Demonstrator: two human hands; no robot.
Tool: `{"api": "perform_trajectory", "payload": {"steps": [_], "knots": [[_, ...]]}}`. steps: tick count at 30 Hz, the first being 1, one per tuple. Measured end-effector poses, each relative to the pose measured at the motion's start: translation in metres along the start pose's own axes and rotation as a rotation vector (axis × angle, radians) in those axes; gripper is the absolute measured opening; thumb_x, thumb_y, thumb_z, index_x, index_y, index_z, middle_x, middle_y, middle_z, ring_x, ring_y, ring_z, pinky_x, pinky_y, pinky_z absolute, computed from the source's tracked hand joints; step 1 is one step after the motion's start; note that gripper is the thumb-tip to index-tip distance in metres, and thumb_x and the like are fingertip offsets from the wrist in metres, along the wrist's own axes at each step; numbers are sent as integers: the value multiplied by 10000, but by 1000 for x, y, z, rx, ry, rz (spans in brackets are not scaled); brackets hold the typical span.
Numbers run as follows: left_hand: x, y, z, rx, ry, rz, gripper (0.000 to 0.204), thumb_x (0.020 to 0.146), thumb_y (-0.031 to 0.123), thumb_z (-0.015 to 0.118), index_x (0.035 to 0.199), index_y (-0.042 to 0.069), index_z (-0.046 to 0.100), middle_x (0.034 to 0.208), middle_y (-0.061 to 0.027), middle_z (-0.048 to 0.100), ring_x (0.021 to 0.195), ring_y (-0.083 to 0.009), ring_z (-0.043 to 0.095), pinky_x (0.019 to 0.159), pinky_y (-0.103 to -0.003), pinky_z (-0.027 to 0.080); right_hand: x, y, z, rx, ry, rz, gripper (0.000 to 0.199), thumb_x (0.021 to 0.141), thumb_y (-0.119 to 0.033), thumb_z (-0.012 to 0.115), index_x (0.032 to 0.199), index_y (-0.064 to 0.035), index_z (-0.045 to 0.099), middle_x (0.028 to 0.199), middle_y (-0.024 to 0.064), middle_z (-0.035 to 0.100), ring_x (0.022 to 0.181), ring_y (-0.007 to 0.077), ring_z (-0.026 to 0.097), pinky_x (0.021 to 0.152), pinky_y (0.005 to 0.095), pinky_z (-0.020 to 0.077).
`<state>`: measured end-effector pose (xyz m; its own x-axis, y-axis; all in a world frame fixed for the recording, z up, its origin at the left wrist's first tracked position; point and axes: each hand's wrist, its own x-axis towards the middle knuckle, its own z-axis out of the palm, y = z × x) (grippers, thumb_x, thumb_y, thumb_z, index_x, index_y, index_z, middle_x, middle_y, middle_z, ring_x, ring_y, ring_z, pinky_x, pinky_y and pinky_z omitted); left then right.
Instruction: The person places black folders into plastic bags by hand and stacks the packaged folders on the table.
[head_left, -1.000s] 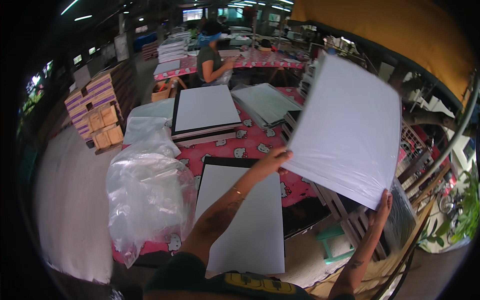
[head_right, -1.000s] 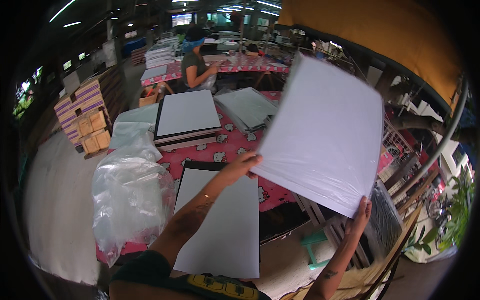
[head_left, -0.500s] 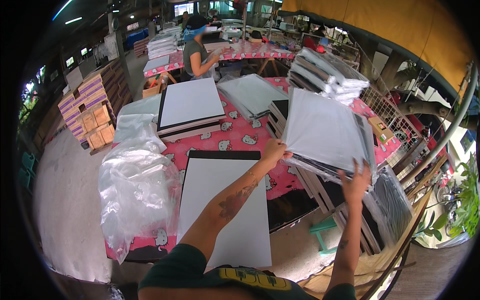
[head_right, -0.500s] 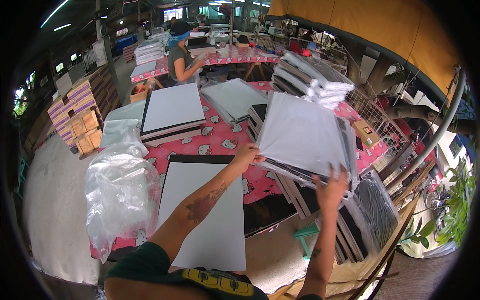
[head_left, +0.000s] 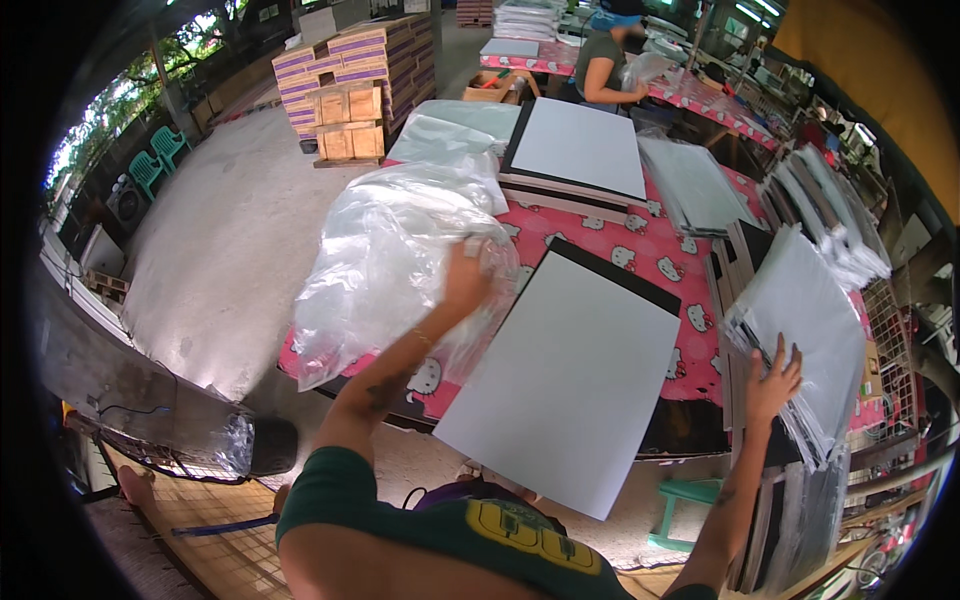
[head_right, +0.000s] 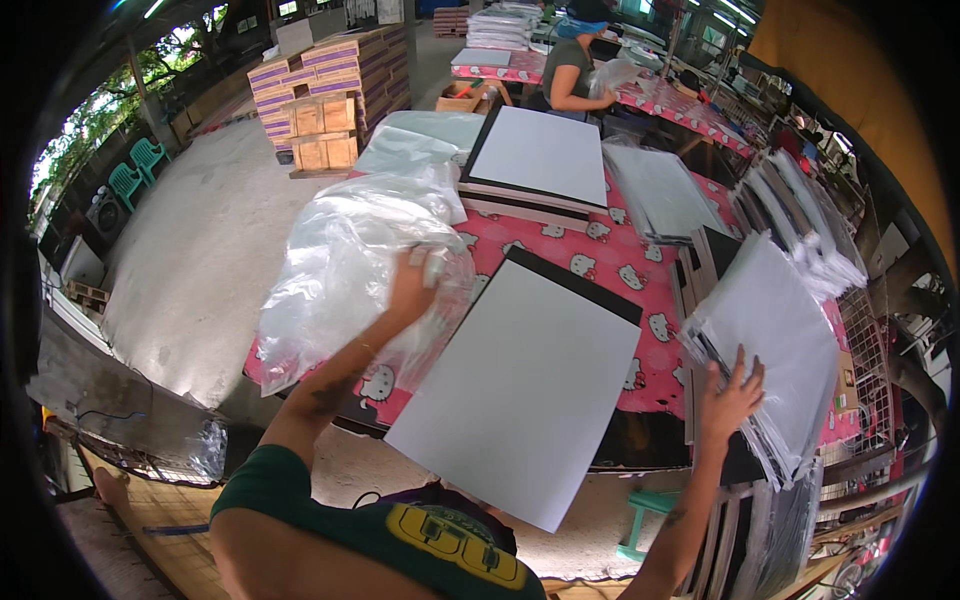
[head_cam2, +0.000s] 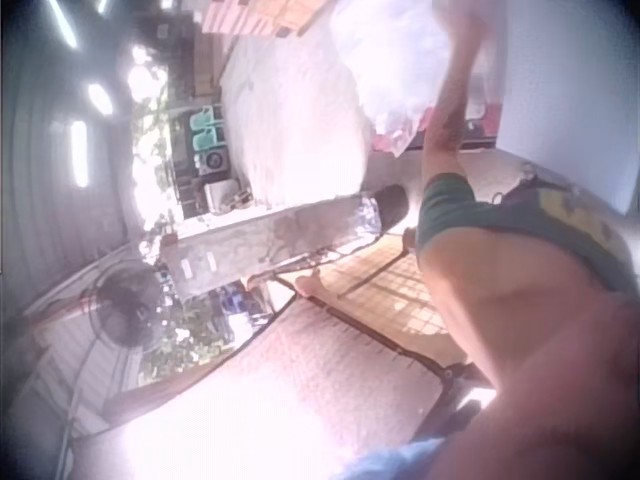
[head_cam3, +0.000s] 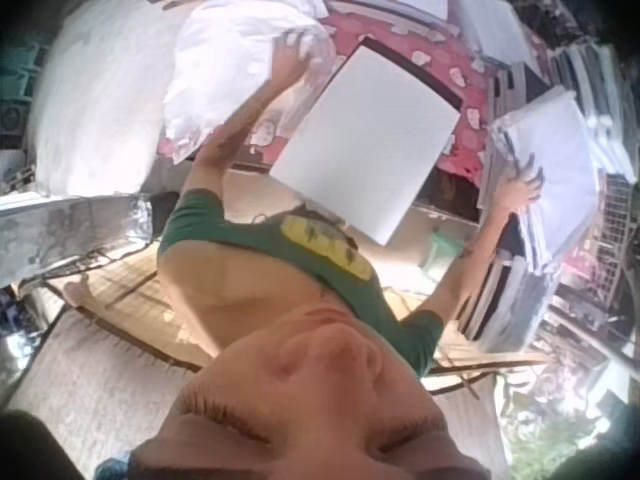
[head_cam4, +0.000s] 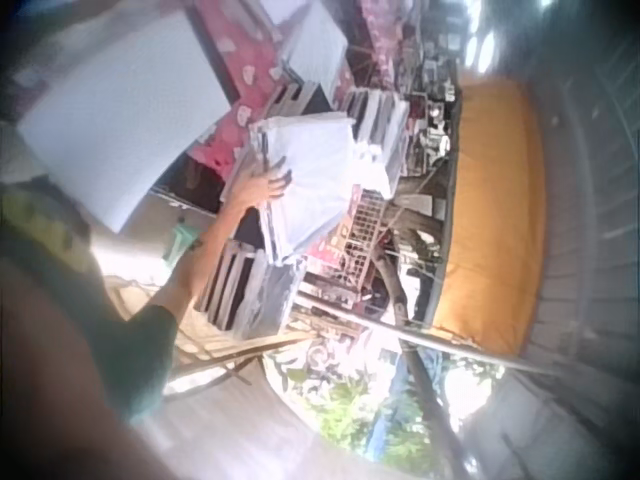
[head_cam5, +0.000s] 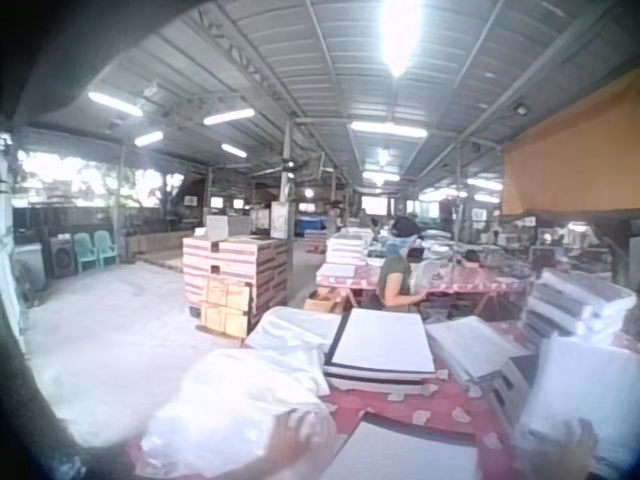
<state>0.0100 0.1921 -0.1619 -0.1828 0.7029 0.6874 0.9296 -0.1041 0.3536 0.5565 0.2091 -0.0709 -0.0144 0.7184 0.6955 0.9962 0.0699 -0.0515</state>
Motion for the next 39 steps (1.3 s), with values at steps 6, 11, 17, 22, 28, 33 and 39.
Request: {"api": "perform_trajectory", "payload": {"steps": [6,11,17,22,28,33,39], "knots": [[41,-68,-73,326,-826,100,335,776,108,622,1110,101,639,972,-179,651,930,-325,620,873,-486,434,-52,-273,21,1059,-275,-329,730,766,-161,749,1381,-29,377,1387,181,413,1302,337,370,1082,430,293],[101,76,-142,-586,-161,325,159,893,186,586,891,33,632,707,-94,604,622,-199,565,588,-339,450,-28,-361,-17,1333,-931,-270,550,783,-251,747,1240,-25,542,1253,127,559,1165,224,511,993,338,383],[152,-22,-205,-360,261,24,361,946,281,554,754,-23,519,651,-216,504,572,-343,457,563,-373,406,-51,-269,24,1293,-1087,-226,365,860,-345,633,1016,-18,676,980,76,642,870,171,577,806,316,452],[116,-68,-159,-221,151,-55,404,954,327,519,750,-22,524,673,-231,569,644,-375,593,590,-418,434,-67,-235,-15,2417,-553,957,652,942,-556,400,1330,-33,433,1241,107,578,1121,272,561,1012,391,397],[83,34,-132,13,473,63,398,850,301,650,1098,6,551,881,-193,594,807,-352,577,734,-433,449,-92,-262,-43,2053,-735,826,568,913,-365,589,1330,-19,417,1245,98,571,1122,222,556,934,345,448],[-69,150,-115,-839,-377,-52,146,849,130,647,910,6,600,723,-134,584,643,-215,585,563,-321,447,-135,-292,-82,2031,-589,633,493,923,-197,596,1346,-43,396,1160,121,613,1040,214,604,876,328,481],[-47,104,-105,-673,47,-186,64,897,93,566,873,35,572,648,-130,565,514,-288,541,510,-352,432,-153,-254,-124,2399,-189,890,690,867,-275,670,1420,-90,301,1179,148,584,1051,219,592,871,328,494]]}}
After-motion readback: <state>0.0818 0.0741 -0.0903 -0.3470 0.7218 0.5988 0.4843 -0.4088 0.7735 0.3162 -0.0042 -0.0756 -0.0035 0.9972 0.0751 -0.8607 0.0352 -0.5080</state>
